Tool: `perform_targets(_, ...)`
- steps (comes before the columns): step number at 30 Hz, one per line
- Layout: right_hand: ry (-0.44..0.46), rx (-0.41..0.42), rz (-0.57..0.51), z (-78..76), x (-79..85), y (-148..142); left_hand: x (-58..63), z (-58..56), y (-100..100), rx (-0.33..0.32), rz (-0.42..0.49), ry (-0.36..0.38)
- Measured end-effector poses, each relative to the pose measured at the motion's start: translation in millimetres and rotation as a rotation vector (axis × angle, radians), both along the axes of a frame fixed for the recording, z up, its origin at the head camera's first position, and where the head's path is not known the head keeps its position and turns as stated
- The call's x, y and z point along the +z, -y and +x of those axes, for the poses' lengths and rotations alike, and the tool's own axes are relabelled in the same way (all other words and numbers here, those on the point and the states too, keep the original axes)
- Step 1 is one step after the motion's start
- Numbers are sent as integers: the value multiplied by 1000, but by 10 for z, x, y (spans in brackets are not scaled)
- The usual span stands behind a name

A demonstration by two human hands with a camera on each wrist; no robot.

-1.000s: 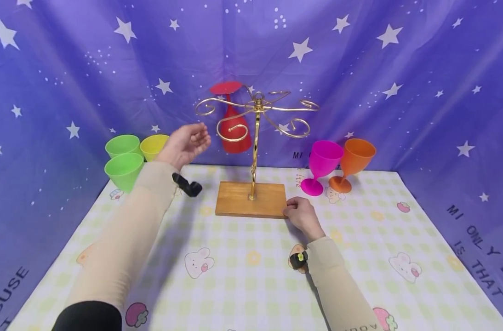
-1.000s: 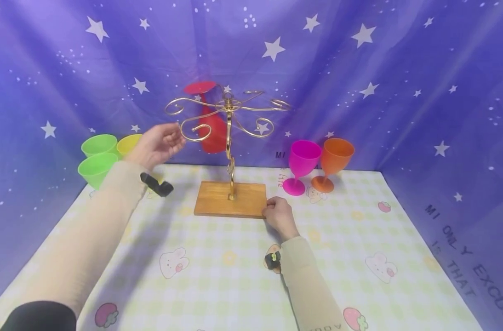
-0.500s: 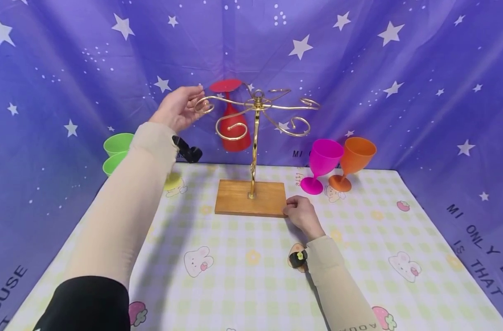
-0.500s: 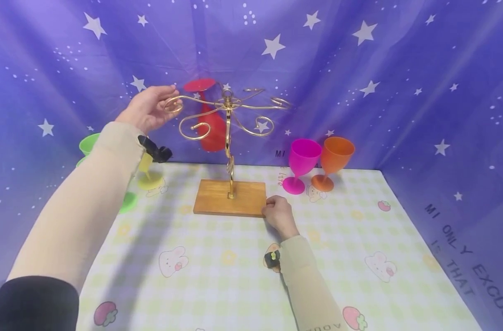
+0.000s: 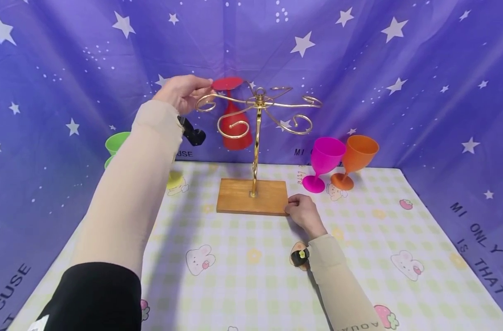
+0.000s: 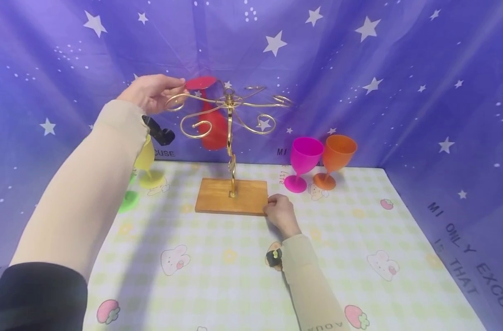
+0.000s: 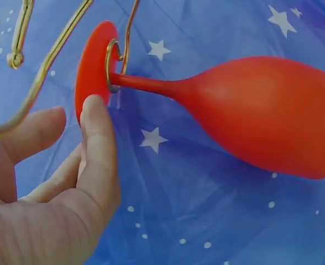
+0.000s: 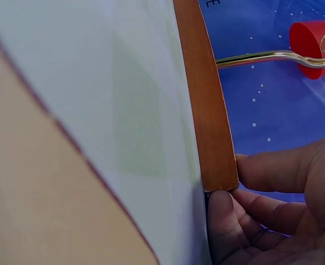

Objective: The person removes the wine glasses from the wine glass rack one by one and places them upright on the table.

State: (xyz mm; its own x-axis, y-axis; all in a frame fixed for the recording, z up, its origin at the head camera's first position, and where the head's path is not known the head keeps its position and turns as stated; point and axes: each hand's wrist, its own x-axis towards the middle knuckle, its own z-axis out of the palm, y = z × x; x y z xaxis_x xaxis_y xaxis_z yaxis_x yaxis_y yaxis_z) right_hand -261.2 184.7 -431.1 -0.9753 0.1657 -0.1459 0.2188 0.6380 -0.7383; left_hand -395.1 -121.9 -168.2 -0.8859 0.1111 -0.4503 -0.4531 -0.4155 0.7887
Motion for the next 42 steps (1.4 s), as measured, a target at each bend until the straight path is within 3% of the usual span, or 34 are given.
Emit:
perform_targets(6, -4, 0, 4, 6, 3, -18, 99, -22, -90, -45, -52, 67)
perform_targets(12, -1, -2, -3, 5, -8, -20, 106, 8, -130, -125, -59, 67)
perform_targets(16, 7, -7, -17, 8, -5, -14, 101, 32, -120, -103, -60, 53)
perform_targets(23, 14, -13, -16, 24, 2, -3, 75, 64, -12, -90, 14, 48)
perform_targets(30, 14, -13, -14, 24, 1, -3, 94, 99, 158, -26, 72, 64)
perform_targets(37, 4, -5, -18, 20, 7, -15, 133, 106, 224, -39, 72, 47)
perform_targets(42, 9, -9, -18, 7, -2, -9, 145, 85, 172, 37, 73, 47)
